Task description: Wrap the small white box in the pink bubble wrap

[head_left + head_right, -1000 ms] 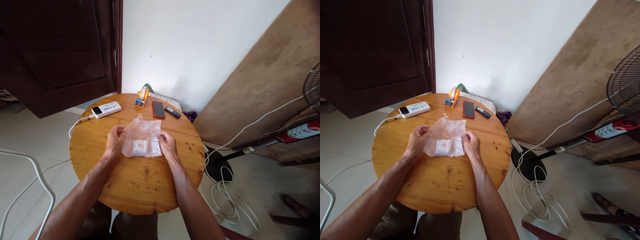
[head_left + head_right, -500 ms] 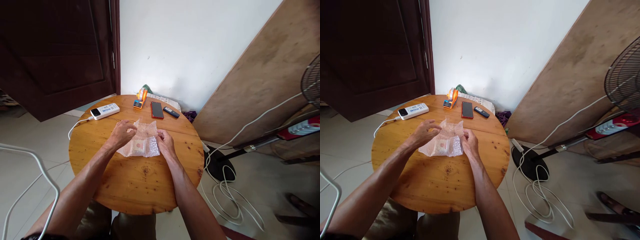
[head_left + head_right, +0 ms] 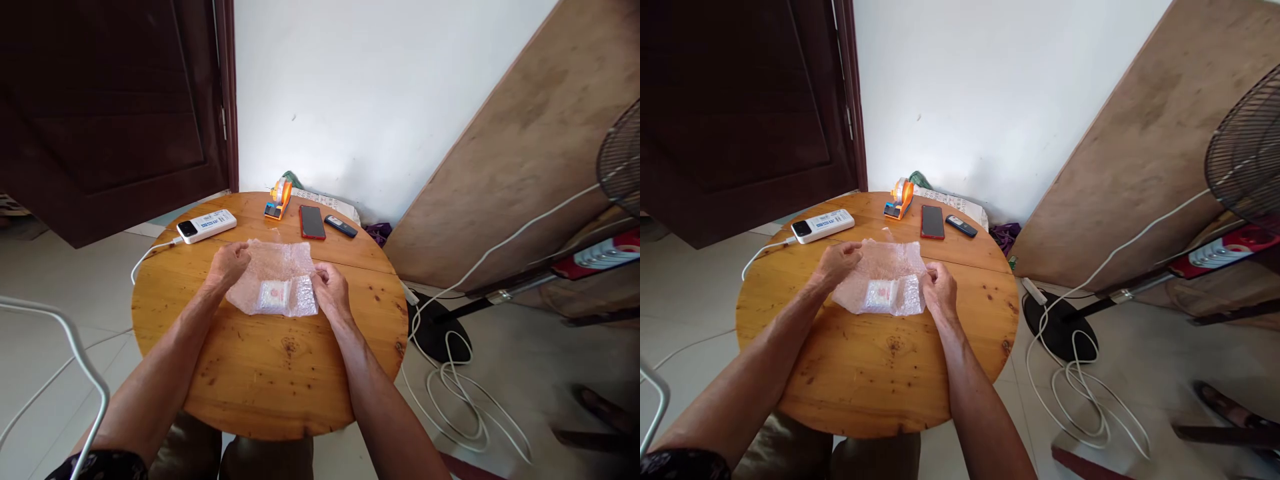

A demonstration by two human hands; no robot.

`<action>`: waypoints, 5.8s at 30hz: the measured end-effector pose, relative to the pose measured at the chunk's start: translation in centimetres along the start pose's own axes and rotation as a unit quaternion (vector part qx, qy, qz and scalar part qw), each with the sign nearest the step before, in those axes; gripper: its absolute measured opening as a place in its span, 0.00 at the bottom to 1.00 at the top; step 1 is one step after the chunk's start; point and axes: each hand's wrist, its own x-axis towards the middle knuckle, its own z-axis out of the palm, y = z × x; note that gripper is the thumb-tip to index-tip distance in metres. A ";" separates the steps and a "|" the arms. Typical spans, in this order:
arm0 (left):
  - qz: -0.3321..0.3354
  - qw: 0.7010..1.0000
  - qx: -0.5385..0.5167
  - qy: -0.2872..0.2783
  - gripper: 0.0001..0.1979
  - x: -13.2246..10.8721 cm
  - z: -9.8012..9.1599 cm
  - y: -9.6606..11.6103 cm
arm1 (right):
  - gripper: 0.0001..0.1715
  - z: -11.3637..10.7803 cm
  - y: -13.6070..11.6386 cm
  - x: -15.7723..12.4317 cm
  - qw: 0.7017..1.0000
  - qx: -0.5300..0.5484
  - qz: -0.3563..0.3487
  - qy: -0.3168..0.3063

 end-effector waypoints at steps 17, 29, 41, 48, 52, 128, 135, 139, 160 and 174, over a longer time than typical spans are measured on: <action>0.368 0.919 0.104 -0.093 0.07 -8.8 -2.1 2.7 | 0.18 -0.5 -1.6 -0.1 0.981 -0.187 0.046 -0.005; 0.314 0.873 0.184 -0.325 0.08 -21.0 -7.7 3.8 | 0.21 -0.5 -1.2 -0.2 0.984 -0.179 0.015 -0.016; 0.126 0.965 0.215 -0.086 0.15 -12.9 -3.1 1.7 | 0.21 -0.5 -1.6 -0.1 0.985 -0.170 0.020 -0.031; 0.348 0.894 0.047 -0.280 0.09 -16.8 -2.4 3.2 | 0.21 -0.3 -1.4 -0.3 0.985 -0.168 0.027 -0.018; 0.330 0.886 0.020 -0.325 0.09 -17.7 -2.7 3.4 | 0.19 -0.2 -1.3 -0.6 0.988 -0.154 0.013 -0.016; 0.021 0.995 0.091 -0.031 0.14 -1.9 0.1 -1.2 | 0.13 1.5 0.4 2.5 0.990 -0.084 -0.111 -0.010; 0.009 0.987 0.158 -0.011 0.13 -2.0 0.1 -1.0 | 0.17 1.4 -0.4 2.0 0.964 -0.217 -0.151 -0.028; 0.008 0.983 0.185 -0.013 0.12 -2.3 0.2 -0.6 | 0.21 1.4 -1.0 1.7 0.948 -0.272 -0.157 -0.058; 0.023 0.976 0.214 -0.024 0.13 -2.3 -0.3 -0.3 | 0.12 1.1 -0.7 1.7 0.932 -0.311 -0.181 -0.046; 0.015 0.979 0.204 -0.021 0.13 -2.2 -0.2 -0.5 | 0.10 0.3 -0.6 1.1 0.932 -0.303 -0.191 -0.053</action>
